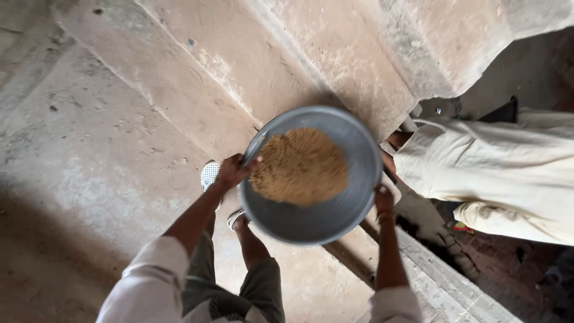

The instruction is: The person carries a large metal basin up and down a staircase inside an unfinished building. They first carry the empty basin down the stairs, fill it with sand from a pile, carry the full basin up the stairs, and pour the sand out, then return down to refill the basin.

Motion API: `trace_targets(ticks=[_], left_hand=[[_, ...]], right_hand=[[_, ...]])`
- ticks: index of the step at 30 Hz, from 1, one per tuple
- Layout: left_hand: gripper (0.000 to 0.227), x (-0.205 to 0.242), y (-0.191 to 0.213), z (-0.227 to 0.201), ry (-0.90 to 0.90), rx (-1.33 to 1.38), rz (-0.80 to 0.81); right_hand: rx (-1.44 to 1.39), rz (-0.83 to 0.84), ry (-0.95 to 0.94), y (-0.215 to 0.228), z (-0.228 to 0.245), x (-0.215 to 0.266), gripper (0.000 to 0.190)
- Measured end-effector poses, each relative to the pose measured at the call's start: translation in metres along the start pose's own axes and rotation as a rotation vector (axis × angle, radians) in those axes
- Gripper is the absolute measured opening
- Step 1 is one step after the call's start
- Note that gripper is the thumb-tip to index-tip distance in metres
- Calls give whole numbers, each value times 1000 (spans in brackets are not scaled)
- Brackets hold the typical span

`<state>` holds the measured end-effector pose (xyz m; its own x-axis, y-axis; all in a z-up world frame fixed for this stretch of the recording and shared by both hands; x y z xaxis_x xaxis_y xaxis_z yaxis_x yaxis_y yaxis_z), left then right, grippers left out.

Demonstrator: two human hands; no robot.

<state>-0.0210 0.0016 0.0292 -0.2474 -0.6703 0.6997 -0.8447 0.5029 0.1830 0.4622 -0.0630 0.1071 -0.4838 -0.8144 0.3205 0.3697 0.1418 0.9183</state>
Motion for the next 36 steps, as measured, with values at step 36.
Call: trace_targets(ticks=[36], left_hand=[[114,59,134,-350,-794,-757,-140]], right_hand=[[-970,337,-670,105,119,301,86]])
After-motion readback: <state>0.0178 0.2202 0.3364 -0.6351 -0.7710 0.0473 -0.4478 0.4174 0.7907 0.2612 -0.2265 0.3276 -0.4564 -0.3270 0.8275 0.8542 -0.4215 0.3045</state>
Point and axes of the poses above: each hand's wrist, its own x-axis away from the middle knuckle, its own y-axis out of the back of the hand, z = x × y, the point moved 1 cm from there along -x, towards the middle knuckle, and after that the axes turned 10 degrees about -y, right-handed, at the moved point
